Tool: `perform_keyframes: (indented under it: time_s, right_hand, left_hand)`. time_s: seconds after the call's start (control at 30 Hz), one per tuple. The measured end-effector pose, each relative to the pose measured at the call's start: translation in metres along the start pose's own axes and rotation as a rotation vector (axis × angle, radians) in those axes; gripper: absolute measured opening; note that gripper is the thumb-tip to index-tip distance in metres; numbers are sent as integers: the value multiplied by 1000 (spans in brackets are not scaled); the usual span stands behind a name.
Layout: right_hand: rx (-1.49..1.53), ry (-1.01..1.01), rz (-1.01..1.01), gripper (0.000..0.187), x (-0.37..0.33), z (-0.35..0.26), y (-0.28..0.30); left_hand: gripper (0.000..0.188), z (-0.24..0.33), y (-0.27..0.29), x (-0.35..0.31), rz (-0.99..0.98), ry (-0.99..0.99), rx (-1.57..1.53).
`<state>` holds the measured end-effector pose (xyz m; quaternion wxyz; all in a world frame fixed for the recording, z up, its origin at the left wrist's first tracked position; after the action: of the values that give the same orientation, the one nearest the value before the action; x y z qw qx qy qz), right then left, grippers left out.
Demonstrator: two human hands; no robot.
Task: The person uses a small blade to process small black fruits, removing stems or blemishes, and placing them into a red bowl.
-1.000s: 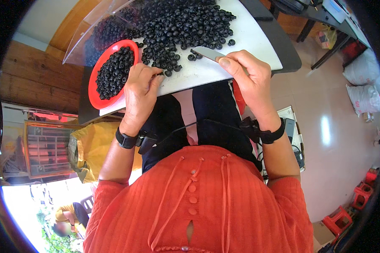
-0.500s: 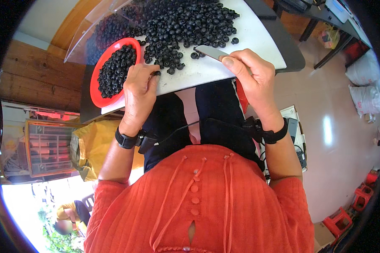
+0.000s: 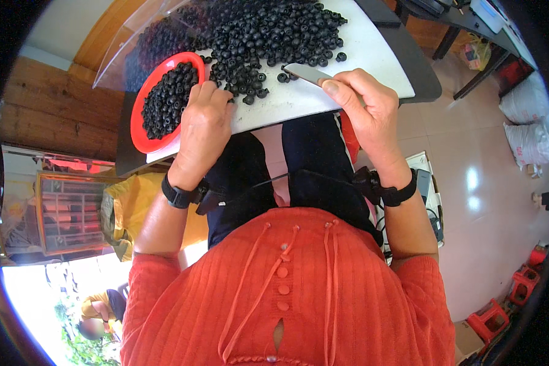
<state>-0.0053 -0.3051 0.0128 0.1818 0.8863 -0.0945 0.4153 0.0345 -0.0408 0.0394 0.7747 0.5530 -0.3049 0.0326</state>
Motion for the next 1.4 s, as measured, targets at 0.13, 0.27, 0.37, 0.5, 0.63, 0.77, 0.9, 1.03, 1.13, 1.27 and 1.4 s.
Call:
perform_keyframes:
  time_s: [0.13, 0.27, 0.37, 0.5, 0.63, 0.77, 0.9, 1.03, 1.13, 1.27, 1.4]
  right_hand:
    - [-21, -35, -13, 21, 1, -4, 1]
    - [-318, 214, -18, 19, 2, -34, 1]
    - [-400, 158, -45, 17, -2, -42, -4]
    - [-576, -26, -219, 22, -14, -33, -8]
    - [-638, -102, -278, 26, -24, -27, 0]
    - [-707, -165, -311, 23, -21, -32, 29]
    - [-397, -134, -193, 21, -12, -36, 28]
    - [-49, -217, -138, 27, -10, -37, 5]
    - [1, -207, -181, 27, 3, -44, -14]
    - [-83, -44, -181, 30, 11, -42, -31]
    - [-59, -32, -230, 33, 19, -38, -41]
  left_hand:
    - [14, 1, -1, 3, -51, -80, 104]
    - [14, 0, 3, -4, -3, -87, -1]
    - [15, 0, 0, -6, 11, -92, 45]
    - [16, 2, -2, -2, -13, -117, 112]
    - [13, -1, -3, -7, 1, -131, 129]
    - [10, 2, -1, -8, 10, -148, 135]
    - [12, 1, 0, -7, 0, -129, 187]
    - [13, 4, 12, -7, -181, 195, -535]
    - [19, -3, 2, -17, -425, 550, -1143]
    - [22, 6, -3, -22, -443, 641, -1638]
    - [24, -1, -9, -22, -395, 597, -1767]
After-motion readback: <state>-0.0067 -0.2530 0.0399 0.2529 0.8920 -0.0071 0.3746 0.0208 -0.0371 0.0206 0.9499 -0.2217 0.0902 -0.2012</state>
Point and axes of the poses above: each hand's wrist, its own x-axis towards the middle knuckle, its own y-axis out of the back of the hand, z = x × y, the point moved 3 cm from there along x, towards the middle knuckle, and after that the axes turned 14 degrees about y, right-handed, at the moved point
